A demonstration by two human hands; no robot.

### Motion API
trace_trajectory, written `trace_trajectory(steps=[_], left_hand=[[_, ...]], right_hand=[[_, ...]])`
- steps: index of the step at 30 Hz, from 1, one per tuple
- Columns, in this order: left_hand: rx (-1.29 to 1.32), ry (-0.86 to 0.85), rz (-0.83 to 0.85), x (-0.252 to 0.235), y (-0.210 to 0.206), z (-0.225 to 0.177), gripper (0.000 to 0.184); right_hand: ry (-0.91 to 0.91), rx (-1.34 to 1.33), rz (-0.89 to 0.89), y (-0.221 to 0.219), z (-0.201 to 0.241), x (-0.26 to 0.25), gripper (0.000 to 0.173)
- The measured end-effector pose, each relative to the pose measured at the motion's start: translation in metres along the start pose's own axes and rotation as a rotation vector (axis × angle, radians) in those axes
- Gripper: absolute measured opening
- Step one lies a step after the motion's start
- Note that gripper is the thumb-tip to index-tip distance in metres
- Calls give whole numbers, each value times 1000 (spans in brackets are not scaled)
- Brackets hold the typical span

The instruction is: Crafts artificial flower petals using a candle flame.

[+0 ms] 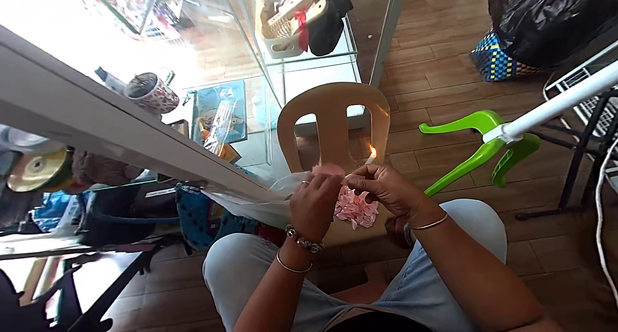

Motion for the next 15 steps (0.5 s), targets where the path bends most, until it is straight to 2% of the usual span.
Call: trace_trajectory(steps=[4,6,11,15], left_hand=[[451,313,338,3,-23,27,16],[608,409,418,5,-28,29,15],[823,558,418,9,-31,29,7],[894,601,371,11,-35,31,11]], right_hand=[[67,83,12,3,7,4,7],[112,113,14,5,10,5,5],[187,169,-15,9,16,7,5],[305,281,-52,10,24,10,8]])
Point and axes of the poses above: each hand's wrist, its own x-axis away from the middle knuckle, its own y-axis out of the back of the hand, z = x × y, the point moved 10 cm from there along -x, towards the middle knuckle, and after that the axes turned 3 degrees about -y, right-handed, at the moved point
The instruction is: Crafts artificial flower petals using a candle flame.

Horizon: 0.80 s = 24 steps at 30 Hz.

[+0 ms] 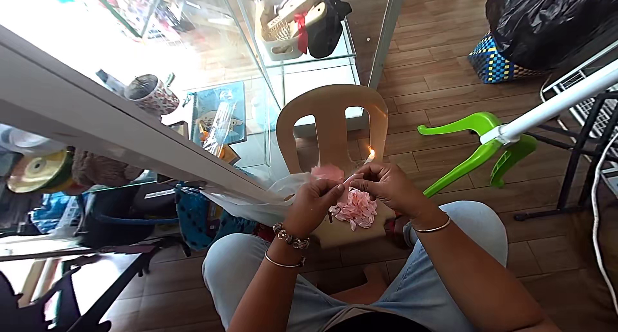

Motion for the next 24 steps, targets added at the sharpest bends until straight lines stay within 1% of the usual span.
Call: trace_trajectory(steps=[2,5,6,8,10,13,14,17,19,21,24], left_hand=[[66,63,-35,-1,0,7,15],[197,173,-93,-1,-1,17,19],[267,213,-113,0,-1,20,20],[386,280,-132,1,-3,24,23],[468,306,-127,1,-5,24,27],[518,290,-99,0,-7,23,32],[516,278,-87,0,-7,22,30],[492,244,-67,0,-8,18,11],[477,232,-90,0,-6,17,9],[482,223,-137,1,-3,16,9],[502,202,-204,0,2,17,8]], right_hand=[[140,118,-53,1,11,3,9],[472,387,-157,-8,37,15,11],[553,471,-180,-13,42,19,12],[649,612,-203,-23,46,25,15],[693,696,-227,-28,46,27,17],[700,733,-231,-29,44,26,19],[700,739,-234,-29,45,26,20],[659,706,-217,-28,44,26,24],[562,576,-182,-23,40,22,27],[447,366,-167,-14,34,17,27],[209,49,-161,-5,18,9,24]])
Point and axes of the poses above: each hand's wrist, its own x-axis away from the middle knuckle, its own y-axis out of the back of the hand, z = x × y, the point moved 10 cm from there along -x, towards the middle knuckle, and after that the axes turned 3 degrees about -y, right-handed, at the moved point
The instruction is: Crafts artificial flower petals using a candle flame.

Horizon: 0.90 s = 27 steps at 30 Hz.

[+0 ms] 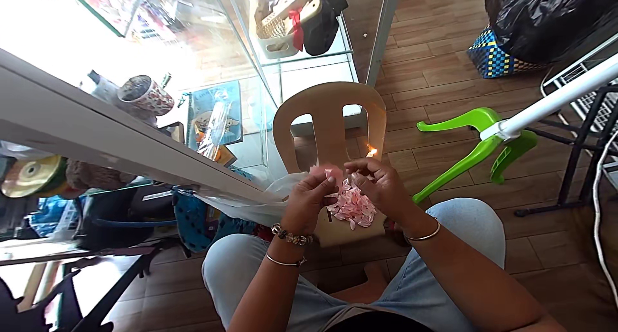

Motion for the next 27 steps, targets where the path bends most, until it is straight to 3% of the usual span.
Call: trace_trajectory(steps=[5,11,20,23,27], left_hand=[[12,-47,-47,-1,2,-2,9],[26,-77,-48,-1,2,-4,9],[-16,-99,-31,2,0,-6,9],[-106,-17,19,2,-3,-4,12],[-55,126,137,5,-12,7,29]], right_hand=[[-363,-342,48,-19,-30,1,21],[-464,-476,-7,-22,-36,1,8],[-495,-494,-7,-26,-37,4,6],[-343,-305,-37,-15,-30,-2,9],[331,345,-151,-3,24,3,14]])
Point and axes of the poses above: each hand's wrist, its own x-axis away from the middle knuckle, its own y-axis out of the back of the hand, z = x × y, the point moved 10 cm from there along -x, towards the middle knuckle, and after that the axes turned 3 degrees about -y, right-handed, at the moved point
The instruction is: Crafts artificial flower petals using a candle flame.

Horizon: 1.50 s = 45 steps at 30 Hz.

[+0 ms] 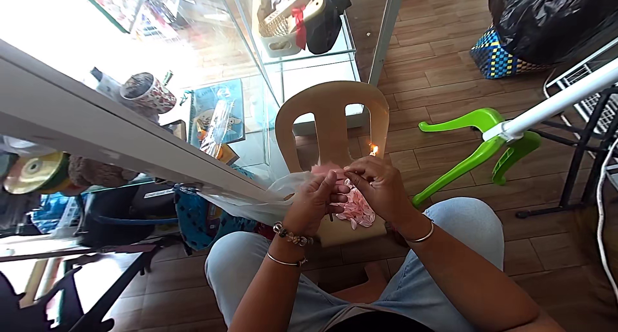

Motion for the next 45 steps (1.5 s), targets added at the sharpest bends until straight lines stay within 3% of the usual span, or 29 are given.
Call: trace_trajectory(steps=[3,7,24,28,38,45], left_hand=[[143,19,16,0,-1,3,30],[220,-25,13,0,1,-1,18],[52,-296,-126,2,14,-20,30],[-12,-371,-132,5,13,-26,31],[-279,-594,-105,14,6,-44,34],[-265,-624,-115,16,8,-46,33]], right_hand=[[356,233,-31,0,28,9,15],[524,291,-17,1,40,17,15],[580,344,-19,-3,42,20,16],[502,303,-14,-4,37,17,13],[-56,-170,0,-5,0,9,11],[-97,-220,-5,-6,1,7,11]])
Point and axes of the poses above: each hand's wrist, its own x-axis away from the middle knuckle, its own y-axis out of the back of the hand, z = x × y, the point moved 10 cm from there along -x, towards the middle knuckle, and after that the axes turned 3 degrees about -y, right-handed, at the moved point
